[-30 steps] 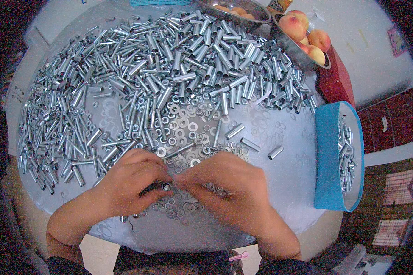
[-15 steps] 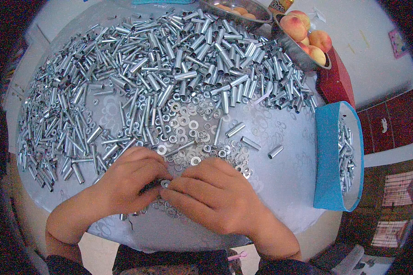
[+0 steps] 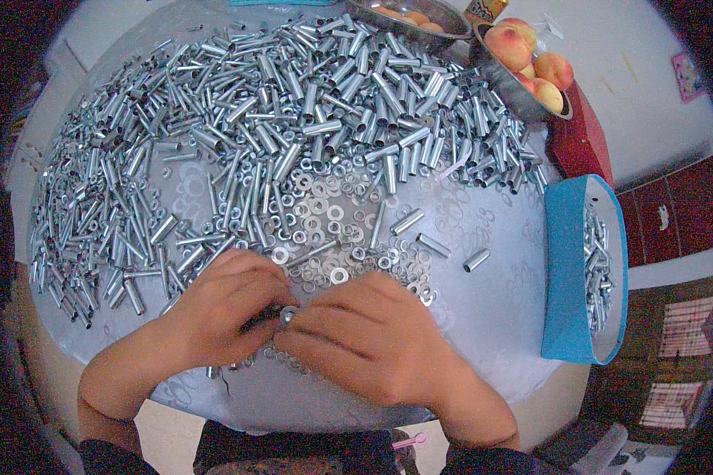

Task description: The person repeatedly picks up metal bolts and washers from a large pile on a table. They insert the washers onto the bolts by hand and place the assembled units into a blue container on the right. The task continues throughout the clip with consistent hand movements.

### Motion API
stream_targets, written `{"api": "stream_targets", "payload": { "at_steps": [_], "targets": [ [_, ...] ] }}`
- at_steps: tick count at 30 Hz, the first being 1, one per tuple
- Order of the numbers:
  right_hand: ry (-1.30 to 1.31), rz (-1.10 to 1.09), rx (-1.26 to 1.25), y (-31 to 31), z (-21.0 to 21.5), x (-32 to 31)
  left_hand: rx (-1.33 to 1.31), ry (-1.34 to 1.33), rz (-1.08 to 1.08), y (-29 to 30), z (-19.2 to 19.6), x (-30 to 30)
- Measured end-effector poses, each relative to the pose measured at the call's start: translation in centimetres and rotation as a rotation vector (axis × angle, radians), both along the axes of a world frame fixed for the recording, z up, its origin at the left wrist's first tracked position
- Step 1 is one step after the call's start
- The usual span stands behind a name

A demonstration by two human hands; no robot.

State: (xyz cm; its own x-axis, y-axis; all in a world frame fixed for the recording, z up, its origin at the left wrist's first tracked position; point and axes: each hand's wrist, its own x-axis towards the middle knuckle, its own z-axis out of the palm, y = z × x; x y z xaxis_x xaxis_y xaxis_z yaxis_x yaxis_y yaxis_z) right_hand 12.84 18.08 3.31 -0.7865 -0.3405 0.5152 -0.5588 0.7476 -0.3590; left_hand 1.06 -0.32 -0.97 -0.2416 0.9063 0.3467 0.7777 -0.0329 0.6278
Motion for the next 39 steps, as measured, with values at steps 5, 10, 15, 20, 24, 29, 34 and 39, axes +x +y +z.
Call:
{"api": "stream_targets", "payload": {
  "at_steps": [5, 10, 15, 20, 24, 29, 34, 39],
  "targets": [
    [-0.014, -0.097, 0.053, 1.1, 0.1, 0.1, 0.003, 0.013, 0.003, 0.0, 0.0, 0.1],
    [-0.027, -0.051, 0.002, 0.7, -0.1, 0.1, -0.001, 0.007, 0.001, 0.0, -0.2, 0.0],
    [-0.043, -0.078, -0.032, 0.4, -0.2, 0.2, 0.0, 0.006, 0.008, 0.1, 0.0, 0.1],
    [-0.045, -0.014, -0.015, 0.5, -0.5, 0.2, -0.011, 0.017, 0.009, 0.2, 0.0, 0.1],
    [-0.073, 0.02, 0.036, 0.5, -0.3, 0.3, 0.002, 0.008, 0.013, 0.1, -0.2, 0.1],
    [-0.048, 0.005, 0.036, 0.3, -0.3, 0.2, 0.008, 0.016, 0.009, 0.1, -0.3, 0.1],
    [-0.062, -0.034, 0.023, 0.5, -0.2, 0.2, -0.002, 0.011, 0.005, 0.1, -0.2, 0.0],
    [-0.136, -0.121, 0.025, 0.0, -0.1, 0.2, 0.017, 0.026, 0.008, 0.2, -0.2, 0.1]
  ]
}}
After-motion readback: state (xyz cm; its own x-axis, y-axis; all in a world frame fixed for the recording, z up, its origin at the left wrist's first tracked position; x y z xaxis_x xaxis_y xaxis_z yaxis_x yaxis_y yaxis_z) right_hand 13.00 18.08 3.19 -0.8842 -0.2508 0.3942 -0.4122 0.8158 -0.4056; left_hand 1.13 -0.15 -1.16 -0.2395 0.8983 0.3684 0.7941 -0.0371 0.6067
